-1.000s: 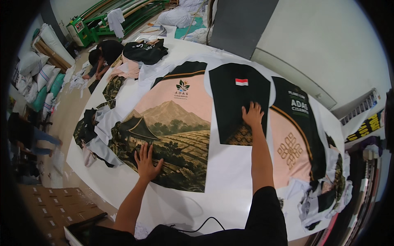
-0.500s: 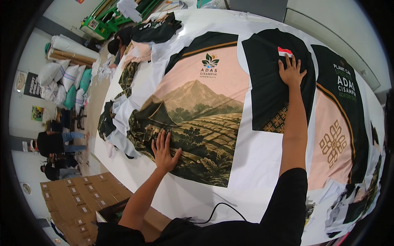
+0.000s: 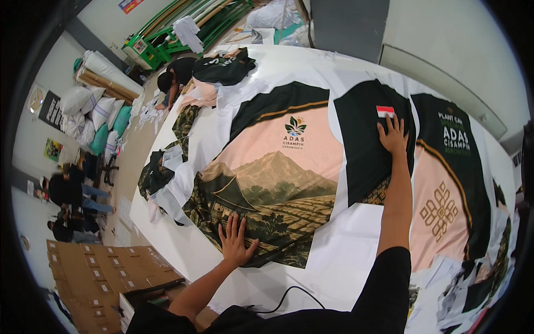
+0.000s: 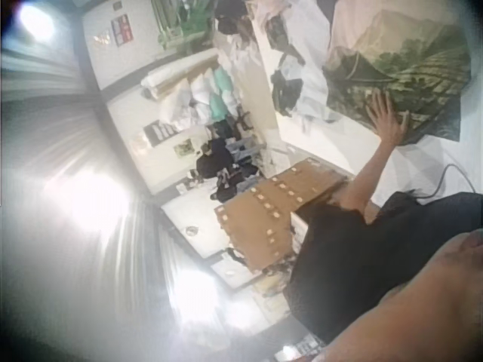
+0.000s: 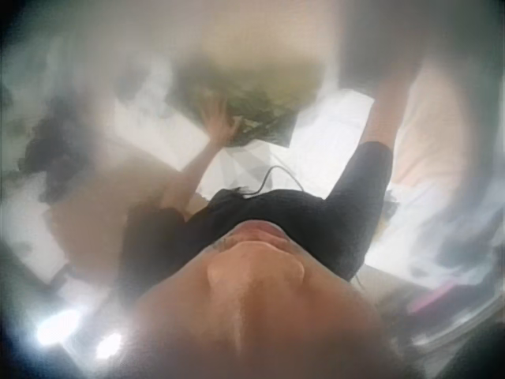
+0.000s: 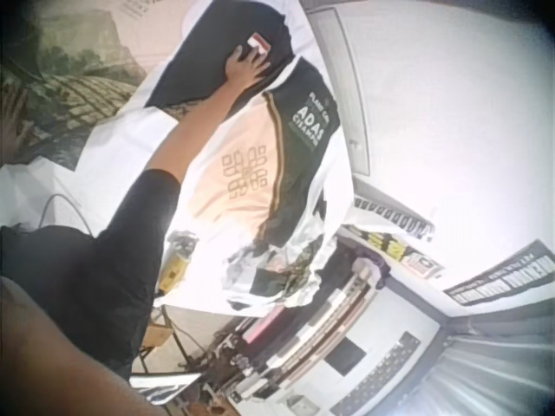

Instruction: The person lays out several printed fabric pieces on a large white table and uses a handheld electric fabric cutter to trim away the excess white border from each piece.

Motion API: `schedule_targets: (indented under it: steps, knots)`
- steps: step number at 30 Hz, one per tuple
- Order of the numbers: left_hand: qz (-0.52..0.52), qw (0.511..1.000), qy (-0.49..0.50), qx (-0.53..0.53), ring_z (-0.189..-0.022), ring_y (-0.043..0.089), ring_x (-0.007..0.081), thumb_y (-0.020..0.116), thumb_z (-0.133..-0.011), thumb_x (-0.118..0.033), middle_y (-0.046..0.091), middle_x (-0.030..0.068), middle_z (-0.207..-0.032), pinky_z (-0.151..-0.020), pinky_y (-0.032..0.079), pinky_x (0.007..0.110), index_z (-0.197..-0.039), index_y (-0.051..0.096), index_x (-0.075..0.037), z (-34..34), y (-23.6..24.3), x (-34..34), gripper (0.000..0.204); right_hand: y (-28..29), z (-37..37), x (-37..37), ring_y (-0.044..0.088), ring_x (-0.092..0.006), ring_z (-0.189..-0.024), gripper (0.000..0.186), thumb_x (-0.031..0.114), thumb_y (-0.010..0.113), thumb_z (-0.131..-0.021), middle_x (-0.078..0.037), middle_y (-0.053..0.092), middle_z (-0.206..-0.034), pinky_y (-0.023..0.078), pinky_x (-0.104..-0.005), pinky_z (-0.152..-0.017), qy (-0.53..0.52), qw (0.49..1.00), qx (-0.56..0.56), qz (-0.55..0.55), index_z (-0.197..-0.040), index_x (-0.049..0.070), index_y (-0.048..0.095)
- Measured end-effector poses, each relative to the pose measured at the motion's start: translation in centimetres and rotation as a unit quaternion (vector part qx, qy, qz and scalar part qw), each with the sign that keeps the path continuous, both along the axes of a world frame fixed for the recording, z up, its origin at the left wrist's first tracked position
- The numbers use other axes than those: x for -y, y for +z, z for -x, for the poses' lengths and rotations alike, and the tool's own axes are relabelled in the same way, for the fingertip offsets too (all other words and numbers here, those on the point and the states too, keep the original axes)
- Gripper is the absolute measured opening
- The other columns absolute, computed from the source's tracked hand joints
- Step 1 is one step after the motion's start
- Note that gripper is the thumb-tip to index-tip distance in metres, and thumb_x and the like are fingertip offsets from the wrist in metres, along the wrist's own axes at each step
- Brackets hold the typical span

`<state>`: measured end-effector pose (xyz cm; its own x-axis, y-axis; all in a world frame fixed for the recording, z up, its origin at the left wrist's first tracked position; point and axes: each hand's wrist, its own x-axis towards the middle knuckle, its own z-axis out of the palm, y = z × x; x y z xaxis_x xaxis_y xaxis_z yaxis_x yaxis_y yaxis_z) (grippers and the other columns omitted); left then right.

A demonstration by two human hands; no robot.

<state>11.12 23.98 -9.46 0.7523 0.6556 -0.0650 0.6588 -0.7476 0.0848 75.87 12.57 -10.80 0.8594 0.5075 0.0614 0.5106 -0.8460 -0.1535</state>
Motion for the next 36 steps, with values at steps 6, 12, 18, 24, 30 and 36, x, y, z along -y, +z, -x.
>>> schedule_targets:
  steps: [6,12,18,24,30,36]
  knots:
    - [0.016,1.000,0.025,0.005,-0.159,0.013,0.0320,0.050,-0.099,-0.061,0.020,0.0131,-0.171,-0.124,0.002,0.063,-0.162,0.029,-0.011,0.4,-0.1,1.6,0.083,1.8,9.8,2.0,0.024,-0.0392,-0.156,0.065,0.047,0.047,-0.104,-0.014,0.032,-0.167,0.017,-0.0686,-0.121,0.077,0.990,0.091,-0.080,-0.161,0.019,0.036]
    - [0.009,0.999,0.012,0.031,-0.159,0.014,0.0317,0.048,-0.101,-0.060,0.021,0.0123,-0.171,-0.124,0.002,0.062,-0.162,0.030,-0.012,0.9,-0.2,0.7,0.081,-0.2,38.8,15.5,0.030,-0.0477,-0.150,0.066,0.021,0.065,-0.095,-0.026,0.035,-0.161,0.022,-0.0653,-0.119,0.001,0.964,0.012,-0.265,-0.153,0.001,0.041]
    - [0.012,1.000,0.015,0.019,-0.160,0.009,0.0330,0.037,-0.105,-0.062,0.016,0.0129,-0.173,-0.123,0.005,0.066,-0.165,0.025,-0.013,1.5,-0.8,0.9,0.078,0.8,48.8,26.0,0.036,-0.0438,-0.146,0.053,0.020,0.068,-0.092,-0.024,0.043,-0.154,0.031,-0.0559,-0.118,0.010,0.985,-0.006,-0.171,-0.141,0.004,0.056]
    - [0.050,0.998,-0.016,0.018,-0.159,0.011,0.0376,0.042,-0.102,-0.068,0.015,0.0158,-0.172,-0.120,0.008,0.071,-0.165,0.025,-0.011,2.3,-1.2,-0.3,0.087,1.7,49.0,29.8,0.035,-0.0341,-0.150,0.056,0.032,0.067,-0.094,-0.014,0.041,-0.160,0.026,-0.0673,-0.116,-0.087,0.991,-0.047,-0.092,-0.144,0.010,0.053]
    - [0.092,0.993,-0.003,-0.068,-0.158,0.011,0.0426,0.054,-0.096,-0.068,0.016,0.0221,-0.170,-0.120,0.007,0.072,-0.163,0.028,-0.011,5.8,2.1,2.1,0.092,1.8,51.1,33.3,0.032,-0.0330,-0.153,0.060,0.036,0.064,-0.096,-0.012,0.040,-0.162,0.025,-0.0737,-0.112,-0.135,0.988,-0.057,-0.057,-0.149,0.012,0.049]
    - [0.020,0.996,0.055,0.066,-0.157,0.015,0.0433,0.055,-0.100,-0.054,0.019,0.0230,-0.169,-0.120,0.004,0.071,-0.161,0.033,-0.007,13.3,-0.5,5.6,0.079,3.5,51.4,39.1,0.042,-0.0431,-0.141,0.059,0.026,0.069,-0.092,-0.025,0.046,-0.151,0.034,-0.0595,-0.114,-0.203,0.949,0.037,-0.239,-0.143,0.003,0.052]
